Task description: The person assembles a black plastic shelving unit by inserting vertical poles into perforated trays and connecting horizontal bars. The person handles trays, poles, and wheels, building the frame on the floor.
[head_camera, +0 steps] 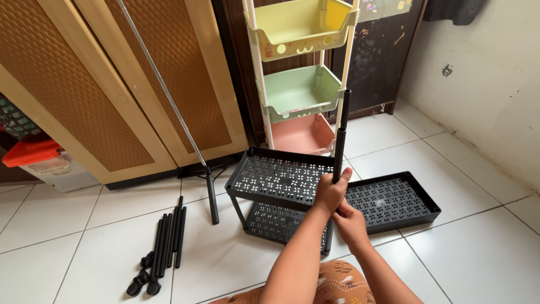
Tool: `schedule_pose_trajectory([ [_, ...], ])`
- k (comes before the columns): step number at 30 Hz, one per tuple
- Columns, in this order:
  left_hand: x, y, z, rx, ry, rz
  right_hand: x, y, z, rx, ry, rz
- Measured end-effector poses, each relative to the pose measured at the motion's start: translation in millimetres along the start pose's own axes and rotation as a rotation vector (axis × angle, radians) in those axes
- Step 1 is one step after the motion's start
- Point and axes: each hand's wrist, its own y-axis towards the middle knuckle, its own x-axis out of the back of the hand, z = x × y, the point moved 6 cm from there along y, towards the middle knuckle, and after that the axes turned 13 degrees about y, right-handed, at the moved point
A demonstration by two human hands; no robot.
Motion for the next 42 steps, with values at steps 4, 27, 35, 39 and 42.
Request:
schedule_pose_trajectory([
  [4,-1,1,0,-0.034,-0.013,0.002,-1,-3,4,-0.044,0.005,-0.024],
  [27,125,-27,-3,-0.061,-0.016,-0.318,-127,-59,125,0.751,-0.432,0.084],
  [35,242,-93,16,0.107,0.132,-0.510,-250,-68,72,0.346,-0.382,0.419],
  [39,285,-125,38,0.372,0.241,-0.517,-298,-81,38,0.345,-0.371,0.562],
  [42,312,-137,72,0.373,0.246,-0.600,-326,-86,-4,0.159,-0.392,0.659],
])
